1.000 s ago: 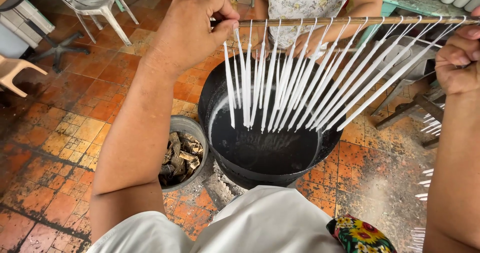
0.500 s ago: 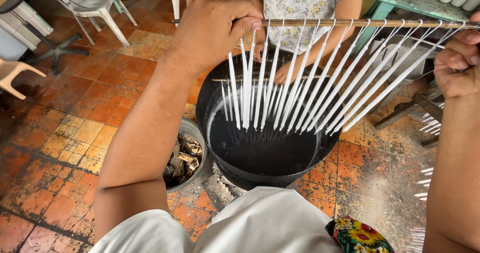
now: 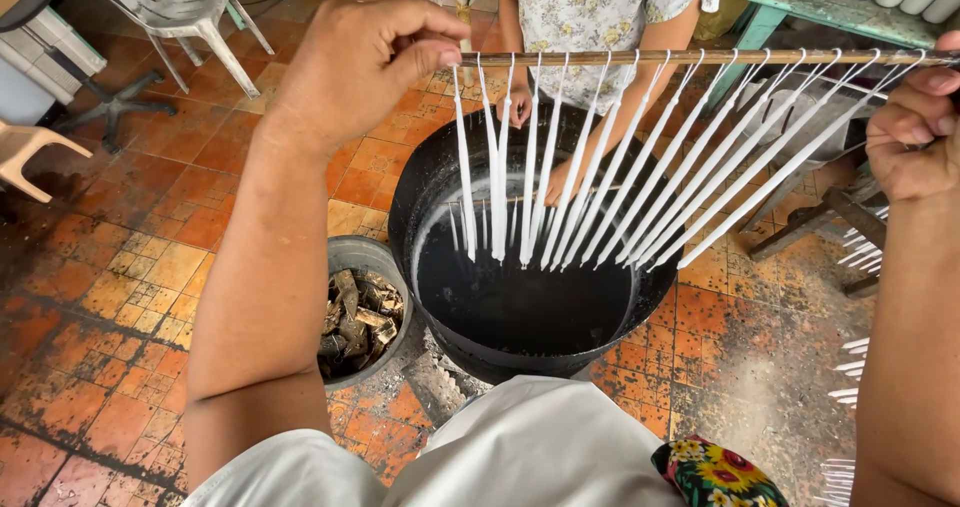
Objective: Dipping racks of candle wicks into molten wax and hanging them to dry on a cooling frame.
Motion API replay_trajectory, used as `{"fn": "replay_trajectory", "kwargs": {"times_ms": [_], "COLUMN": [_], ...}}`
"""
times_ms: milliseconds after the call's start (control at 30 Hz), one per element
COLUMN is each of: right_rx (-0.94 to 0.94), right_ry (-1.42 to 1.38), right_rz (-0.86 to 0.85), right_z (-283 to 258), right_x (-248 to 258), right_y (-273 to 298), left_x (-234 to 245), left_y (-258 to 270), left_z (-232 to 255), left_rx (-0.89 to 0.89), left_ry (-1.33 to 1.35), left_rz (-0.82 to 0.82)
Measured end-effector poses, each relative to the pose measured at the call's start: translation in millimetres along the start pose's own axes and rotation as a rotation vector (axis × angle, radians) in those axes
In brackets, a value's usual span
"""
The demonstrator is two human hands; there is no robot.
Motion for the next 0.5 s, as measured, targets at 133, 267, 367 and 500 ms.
{"fn": "replay_trajectory", "kwargs": {"times_ms": [133, 267, 367, 500], "right_rx": [-0.017, -0.014, -0.010, -0.002], "right_ry": [-0.016, 0.009, -0.027, -0.012], "right_rz": [0.025, 0.006, -0.080, -0.041], "right_z": [-1.0, -1.5, 0.1, -3.0], "right_x": [0.1, 6.0, 15.4, 11.4], "right_y": [1.6, 1.6, -1.0, 3.3], "left_x": [-14.7, -15.7, -16.5, -17.0], "left_y": [2.3, 4.5, 5.7, 6.3], "left_z": [-10.3, -11.4, -10.0, -2.8], "left_rx": [0.048, -0.014, -0.029, 0.095], "left_ry": [0.005, -0.008, -0.008, -0.083], "left_rz": [-0.031, 0.010, 0.010, -0.029]}}
Point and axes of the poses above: each hand's wrist, its own y-axis away from the middle knuckle, its own x-axis out of the back of the hand, z = x × y, the point moved 8 cm from there along -y, towards the middle knuckle, and after that the axes turned 7 degrees about x, right-handed, at the moved point
